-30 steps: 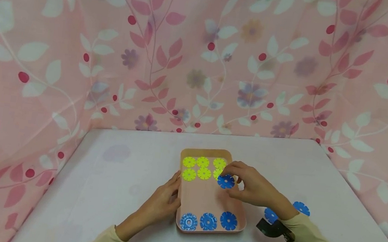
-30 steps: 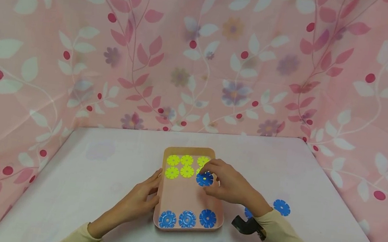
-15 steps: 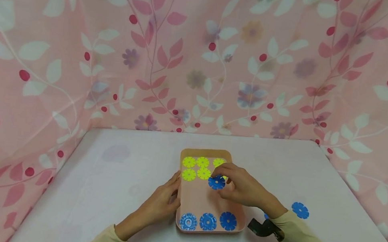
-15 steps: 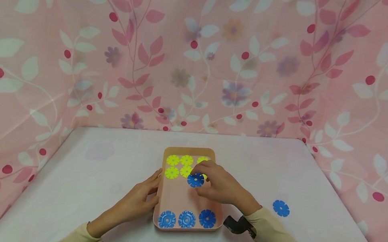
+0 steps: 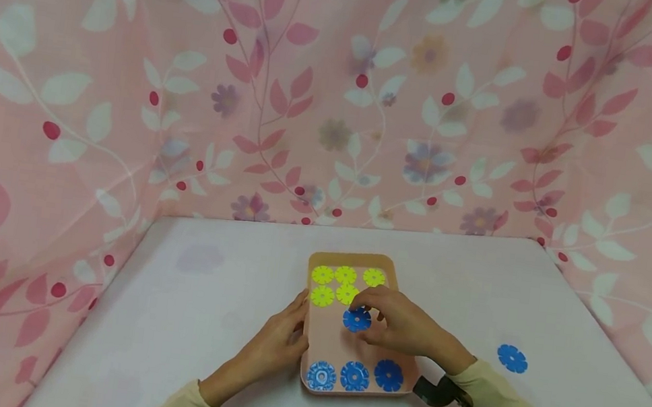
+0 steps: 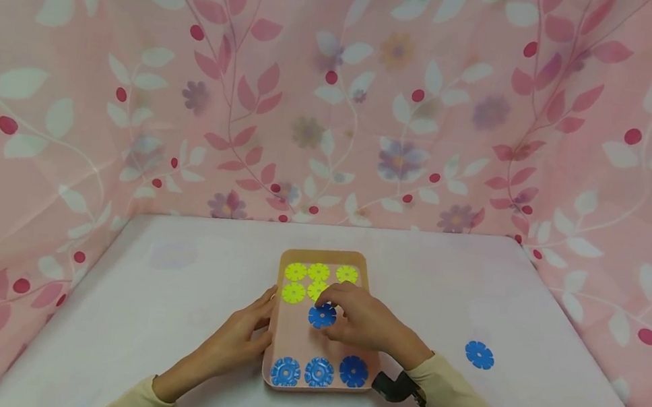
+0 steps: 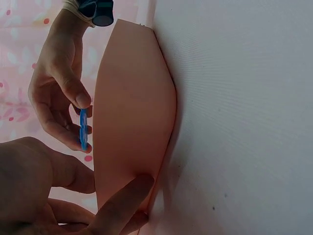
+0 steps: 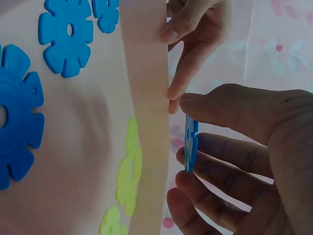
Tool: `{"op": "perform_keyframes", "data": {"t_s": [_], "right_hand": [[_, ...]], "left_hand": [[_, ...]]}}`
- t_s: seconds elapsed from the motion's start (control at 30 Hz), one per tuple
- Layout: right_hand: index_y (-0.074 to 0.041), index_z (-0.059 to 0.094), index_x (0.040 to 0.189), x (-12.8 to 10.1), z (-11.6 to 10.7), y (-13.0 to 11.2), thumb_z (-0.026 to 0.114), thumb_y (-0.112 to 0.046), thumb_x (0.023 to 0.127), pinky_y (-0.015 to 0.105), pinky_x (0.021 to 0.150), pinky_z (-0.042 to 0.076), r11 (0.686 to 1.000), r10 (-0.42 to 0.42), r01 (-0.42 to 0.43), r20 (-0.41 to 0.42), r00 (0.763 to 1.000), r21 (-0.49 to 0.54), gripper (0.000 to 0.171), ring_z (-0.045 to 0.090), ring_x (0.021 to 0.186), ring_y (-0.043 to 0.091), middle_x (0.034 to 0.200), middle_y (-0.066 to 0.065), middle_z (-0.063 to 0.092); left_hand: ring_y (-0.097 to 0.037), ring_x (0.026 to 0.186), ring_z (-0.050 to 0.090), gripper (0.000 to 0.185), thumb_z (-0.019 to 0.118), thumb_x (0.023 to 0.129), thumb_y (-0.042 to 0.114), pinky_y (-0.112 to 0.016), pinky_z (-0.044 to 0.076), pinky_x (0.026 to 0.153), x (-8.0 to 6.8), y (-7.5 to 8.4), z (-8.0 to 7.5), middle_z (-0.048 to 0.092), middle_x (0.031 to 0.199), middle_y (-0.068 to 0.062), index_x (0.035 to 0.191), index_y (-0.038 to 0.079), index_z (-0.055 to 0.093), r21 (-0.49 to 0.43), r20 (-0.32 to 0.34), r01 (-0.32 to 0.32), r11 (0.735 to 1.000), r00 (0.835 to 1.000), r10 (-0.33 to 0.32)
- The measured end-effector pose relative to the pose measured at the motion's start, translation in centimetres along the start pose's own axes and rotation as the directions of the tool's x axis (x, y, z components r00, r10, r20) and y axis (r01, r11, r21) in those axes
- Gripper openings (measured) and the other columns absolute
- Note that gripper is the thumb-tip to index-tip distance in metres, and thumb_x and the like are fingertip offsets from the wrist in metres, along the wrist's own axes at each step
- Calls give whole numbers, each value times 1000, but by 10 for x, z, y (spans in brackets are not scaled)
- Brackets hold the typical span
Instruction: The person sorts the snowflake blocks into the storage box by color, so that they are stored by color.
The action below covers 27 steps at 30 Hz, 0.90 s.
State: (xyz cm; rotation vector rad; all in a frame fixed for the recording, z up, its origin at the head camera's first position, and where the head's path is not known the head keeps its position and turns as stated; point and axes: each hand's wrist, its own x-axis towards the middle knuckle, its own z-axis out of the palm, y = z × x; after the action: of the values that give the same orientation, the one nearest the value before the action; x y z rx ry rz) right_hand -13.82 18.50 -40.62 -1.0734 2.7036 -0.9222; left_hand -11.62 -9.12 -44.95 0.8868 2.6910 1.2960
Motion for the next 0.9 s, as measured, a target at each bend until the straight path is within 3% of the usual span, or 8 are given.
{"op": "perform_keyframes", "data": {"t_s": [0.3,0.47,0.9], "right_hand": [[-10,71,121,-2,6,-1,81,-11,89,35,81,58,1000,0,0,29,1000,14,34,60,103,18,123,1,68],[-12,71,121,-1,7,-3,81,-10,88,33,82,58,1000,18,-19,40,999,16,34,59,100,16,122,-1,67],[-13,71,121,8,6,-9,83,-16,90,28,81,57,1000,3,-4,51,999,10,33,60,97,14,119,-2,67]], "left_hand": [[-44,146,33,64,61,94,-10,-52,37,110,1,4,1,22,162,-35,152,-16,36,3,-1,-12,1000,1000,12],[-43,147,32,65,62,95,-6,-50,36,112,2,2,1,21,163,-33,154,-13,35,12,4,-2,1000,1000,2],[-40,141,44,67,60,96,-6,-46,44,106,1,1,1,19,164,-33,156,-12,32,-26,24,11,1000,1000,-11]]}}
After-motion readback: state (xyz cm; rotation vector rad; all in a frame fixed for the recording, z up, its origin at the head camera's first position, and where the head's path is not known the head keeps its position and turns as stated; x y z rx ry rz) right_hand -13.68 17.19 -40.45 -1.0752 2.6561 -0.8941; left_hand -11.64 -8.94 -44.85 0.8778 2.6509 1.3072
